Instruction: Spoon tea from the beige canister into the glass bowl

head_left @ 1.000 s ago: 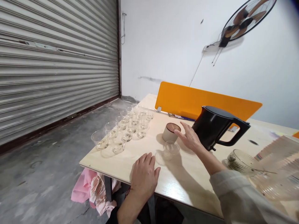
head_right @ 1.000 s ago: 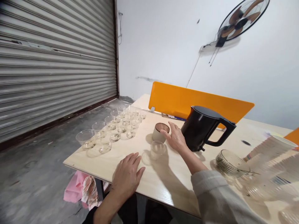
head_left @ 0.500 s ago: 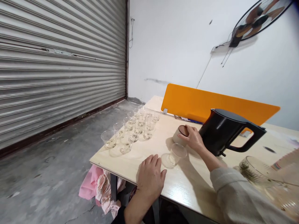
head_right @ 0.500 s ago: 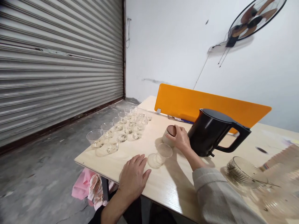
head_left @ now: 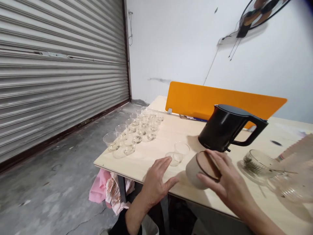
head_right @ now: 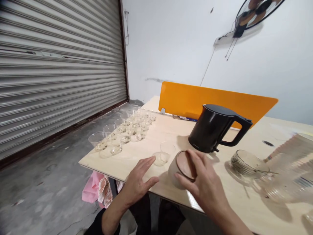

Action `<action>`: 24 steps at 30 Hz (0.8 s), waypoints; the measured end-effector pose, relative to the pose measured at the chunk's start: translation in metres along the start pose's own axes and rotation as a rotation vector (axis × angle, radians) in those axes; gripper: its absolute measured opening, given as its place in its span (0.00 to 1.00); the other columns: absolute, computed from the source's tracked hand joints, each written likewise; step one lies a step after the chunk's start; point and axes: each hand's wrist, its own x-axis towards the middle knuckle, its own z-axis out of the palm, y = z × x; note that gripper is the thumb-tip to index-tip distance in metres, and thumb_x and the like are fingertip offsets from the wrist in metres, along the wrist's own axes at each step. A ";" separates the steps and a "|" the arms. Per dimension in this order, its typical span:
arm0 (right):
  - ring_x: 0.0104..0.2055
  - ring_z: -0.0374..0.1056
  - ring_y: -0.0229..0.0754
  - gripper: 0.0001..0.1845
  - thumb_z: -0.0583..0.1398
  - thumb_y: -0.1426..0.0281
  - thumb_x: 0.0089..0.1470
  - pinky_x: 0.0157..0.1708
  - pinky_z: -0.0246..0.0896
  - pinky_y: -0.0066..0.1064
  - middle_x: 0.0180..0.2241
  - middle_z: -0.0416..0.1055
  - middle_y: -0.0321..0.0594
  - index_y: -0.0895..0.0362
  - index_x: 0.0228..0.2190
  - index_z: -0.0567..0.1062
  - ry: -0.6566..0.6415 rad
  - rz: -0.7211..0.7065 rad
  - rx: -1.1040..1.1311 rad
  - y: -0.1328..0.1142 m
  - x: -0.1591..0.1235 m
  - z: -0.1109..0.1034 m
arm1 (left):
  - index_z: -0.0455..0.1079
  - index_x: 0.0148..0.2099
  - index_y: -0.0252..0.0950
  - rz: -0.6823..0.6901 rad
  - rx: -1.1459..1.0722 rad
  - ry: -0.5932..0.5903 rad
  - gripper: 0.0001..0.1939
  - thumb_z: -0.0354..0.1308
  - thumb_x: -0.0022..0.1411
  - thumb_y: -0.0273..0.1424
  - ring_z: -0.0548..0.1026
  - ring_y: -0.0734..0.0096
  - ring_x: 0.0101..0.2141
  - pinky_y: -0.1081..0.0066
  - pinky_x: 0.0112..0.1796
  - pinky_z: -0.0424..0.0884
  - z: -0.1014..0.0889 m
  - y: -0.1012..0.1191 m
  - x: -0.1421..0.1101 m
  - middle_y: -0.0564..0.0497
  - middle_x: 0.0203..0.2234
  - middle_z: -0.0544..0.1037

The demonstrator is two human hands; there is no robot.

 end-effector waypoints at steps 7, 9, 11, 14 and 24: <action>0.56 0.69 0.59 0.41 0.65 0.52 0.52 0.47 0.73 0.48 0.57 0.67 0.52 0.48 0.64 0.63 -0.010 -0.066 0.038 -0.035 -0.007 0.045 | 0.54 0.71 0.42 -0.119 -0.152 -0.128 0.54 0.74 0.48 0.48 0.69 0.50 0.60 0.51 0.60 0.67 0.009 0.016 0.002 0.42 0.63 0.69; 0.56 0.69 0.59 0.42 0.65 0.52 0.53 0.47 0.73 0.50 0.57 0.68 0.52 0.48 0.65 0.62 -0.008 -0.073 0.028 -0.039 -0.004 0.047 | 0.52 0.72 0.43 -0.140 -0.150 -0.118 0.56 0.74 0.46 0.48 0.71 0.50 0.58 0.51 0.59 0.67 0.013 0.018 0.005 0.43 0.62 0.70; 0.55 0.69 0.59 0.43 0.64 0.49 0.53 0.46 0.74 0.50 0.57 0.68 0.52 0.48 0.66 0.61 -0.019 -0.081 0.023 -0.043 -0.002 0.047 | 0.52 0.72 0.43 -0.165 -0.132 -0.113 0.54 0.72 0.49 0.46 0.71 0.49 0.57 0.52 0.58 0.68 0.015 0.020 0.008 0.43 0.62 0.70; 0.54 0.70 0.59 0.42 0.63 0.47 0.54 0.45 0.74 0.49 0.56 0.68 0.53 0.50 0.65 0.63 -0.024 -0.092 0.028 -0.047 0.000 0.047 | 0.53 0.71 0.43 -0.220 -0.110 -0.104 0.48 0.70 0.52 0.43 0.72 0.50 0.56 0.54 0.57 0.69 0.018 0.022 0.010 0.43 0.62 0.70; 0.52 0.71 0.55 0.27 0.57 0.52 0.63 0.48 0.72 0.48 0.51 0.73 0.50 0.52 0.58 0.70 0.028 -0.018 0.088 -0.050 0.011 0.048 | 0.56 0.68 0.45 -0.285 -0.129 -0.046 0.52 0.74 0.43 0.47 0.75 0.48 0.54 0.51 0.53 0.73 0.020 0.022 0.009 0.44 0.58 0.73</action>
